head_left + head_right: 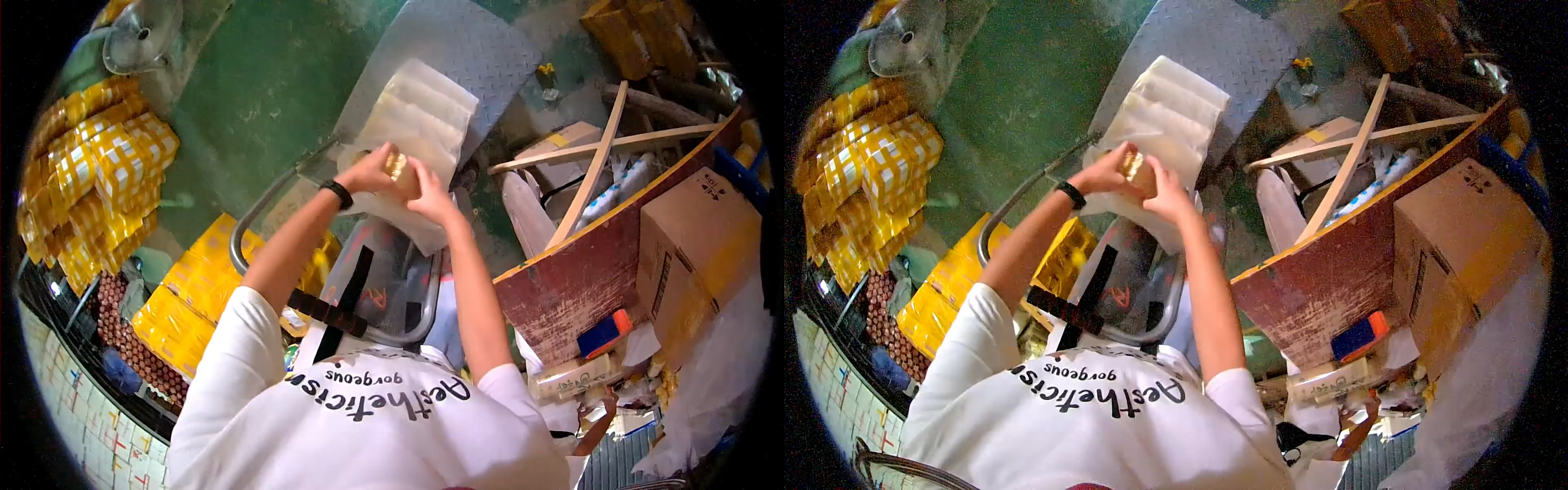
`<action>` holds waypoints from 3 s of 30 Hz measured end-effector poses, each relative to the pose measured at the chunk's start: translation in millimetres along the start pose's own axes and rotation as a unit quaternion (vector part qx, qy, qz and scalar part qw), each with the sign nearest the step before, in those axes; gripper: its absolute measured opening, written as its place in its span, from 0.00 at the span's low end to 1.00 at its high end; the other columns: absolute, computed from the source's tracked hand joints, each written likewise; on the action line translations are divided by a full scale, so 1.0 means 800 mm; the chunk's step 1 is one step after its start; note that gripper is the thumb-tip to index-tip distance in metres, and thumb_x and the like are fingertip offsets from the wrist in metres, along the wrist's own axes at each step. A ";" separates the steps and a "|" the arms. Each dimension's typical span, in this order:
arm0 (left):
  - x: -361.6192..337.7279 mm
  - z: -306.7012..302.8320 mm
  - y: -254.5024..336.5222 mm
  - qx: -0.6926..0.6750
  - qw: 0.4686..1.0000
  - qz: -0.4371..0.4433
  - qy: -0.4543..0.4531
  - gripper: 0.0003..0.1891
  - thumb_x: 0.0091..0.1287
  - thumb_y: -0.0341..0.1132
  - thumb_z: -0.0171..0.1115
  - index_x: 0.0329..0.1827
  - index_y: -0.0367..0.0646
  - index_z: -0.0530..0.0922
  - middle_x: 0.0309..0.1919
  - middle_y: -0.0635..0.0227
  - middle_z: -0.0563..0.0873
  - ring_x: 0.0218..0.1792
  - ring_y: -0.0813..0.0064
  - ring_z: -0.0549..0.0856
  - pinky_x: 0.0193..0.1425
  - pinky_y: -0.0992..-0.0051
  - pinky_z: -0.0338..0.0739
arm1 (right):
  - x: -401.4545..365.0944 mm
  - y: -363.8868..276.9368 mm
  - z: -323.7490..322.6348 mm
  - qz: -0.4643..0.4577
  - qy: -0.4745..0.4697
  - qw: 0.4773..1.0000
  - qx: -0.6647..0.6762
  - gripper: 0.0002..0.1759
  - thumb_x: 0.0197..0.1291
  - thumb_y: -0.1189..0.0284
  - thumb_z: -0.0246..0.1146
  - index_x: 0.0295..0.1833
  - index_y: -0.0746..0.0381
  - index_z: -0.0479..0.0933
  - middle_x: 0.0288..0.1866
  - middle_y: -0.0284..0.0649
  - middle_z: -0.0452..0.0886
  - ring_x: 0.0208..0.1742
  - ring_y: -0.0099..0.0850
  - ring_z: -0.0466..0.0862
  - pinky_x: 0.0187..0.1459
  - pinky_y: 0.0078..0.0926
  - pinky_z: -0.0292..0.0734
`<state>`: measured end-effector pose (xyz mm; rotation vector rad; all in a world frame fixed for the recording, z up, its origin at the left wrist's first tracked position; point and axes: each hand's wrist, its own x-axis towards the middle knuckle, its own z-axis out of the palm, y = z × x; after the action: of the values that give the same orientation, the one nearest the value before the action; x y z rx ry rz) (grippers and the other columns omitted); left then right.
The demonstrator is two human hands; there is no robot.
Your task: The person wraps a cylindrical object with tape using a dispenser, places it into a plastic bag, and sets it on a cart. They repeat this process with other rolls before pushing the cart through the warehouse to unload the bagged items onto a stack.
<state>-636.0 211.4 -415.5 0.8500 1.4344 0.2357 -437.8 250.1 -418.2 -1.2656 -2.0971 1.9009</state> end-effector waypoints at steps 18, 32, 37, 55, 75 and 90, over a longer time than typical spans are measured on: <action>-0.002 -0.011 -0.015 0.219 0.974 0.018 0.057 0.18 0.65 0.46 0.52 0.42 0.41 0.81 0.35 0.60 0.85 0.36 0.63 0.84 0.40 0.65 0.78 | -0.074 -0.093 -0.048 0.095 0.182 0.908 0.365 0.38 0.33 0.71 0.76 0.56 0.64 0.70 0.52 0.37 0.76 0.53 0.31 0.76 0.55 0.30 0.72; -0.020 0.080 -0.112 0.572 0.811 0.086 0.080 0.09 0.59 0.33 0.52 0.34 0.47 0.83 0.33 0.63 0.83 0.39 0.66 0.82 0.61 0.65 0.62 | -0.395 -0.112 -0.250 0.315 0.575 0.730 0.191 0.41 0.53 0.50 0.63 0.65 0.66 0.62 0.61 0.50 0.69 0.59 0.41 0.73 0.57 0.41 0.73; -0.003 0.085 -0.111 0.573 0.765 0.133 0.262 0.10 0.59 0.32 0.54 0.41 0.42 0.79 0.41 0.62 0.80 0.46 0.63 0.79 0.58 0.65 0.66 | -0.418 -0.071 -0.297 0.313 0.475 0.686 -0.454 0.29 0.61 0.66 0.62 0.65 0.65 0.63 0.61 0.49 0.66 0.58 0.41 0.72 0.53 0.36 0.74; 0.052 0.036 -0.204 0.267 0.927 -0.239 0.109 0.19 0.56 0.48 0.57 0.48 0.51 0.81 0.49 0.61 0.82 0.49 0.62 0.80 0.49 0.65 0.74 | -0.241 -0.131 -0.106 0.164 0.082 0.983 0.002 0.18 0.56 0.73 0.63 0.52 0.64 0.72 0.49 0.46 0.76 0.50 0.40 0.77 0.52 0.34 0.72; 0.136 0.021 -0.359 0.338 0.926 0.164 0.020 0.16 0.62 0.35 0.50 0.52 0.46 0.77 0.53 0.57 0.79 0.51 0.61 0.79 0.55 0.69 0.73 | -0.208 -0.116 -0.059 0.173 0.121 0.975 0.069 0.15 0.57 0.74 0.63 0.50 0.64 0.74 0.41 0.43 0.80 0.40 0.34 0.81 0.44 0.29 0.76; -0.012 0.088 -0.068 0.192 0.948 -0.162 0.196 0.41 0.41 0.47 0.73 0.61 0.50 0.65 0.51 0.42 0.72 0.55 0.42 0.70 0.58 0.57 0.68 | -0.068 -0.049 -0.007 0.157 0.206 0.909 0.328 0.10 0.63 0.72 0.58 0.47 0.63 0.75 0.40 0.34 0.80 0.41 0.22 0.78 0.45 0.19 0.74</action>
<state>-590.7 141.8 -449.0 0.8920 2.0103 -0.1413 -418.8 226.7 -357.9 -1.6708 -0.9675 1.9544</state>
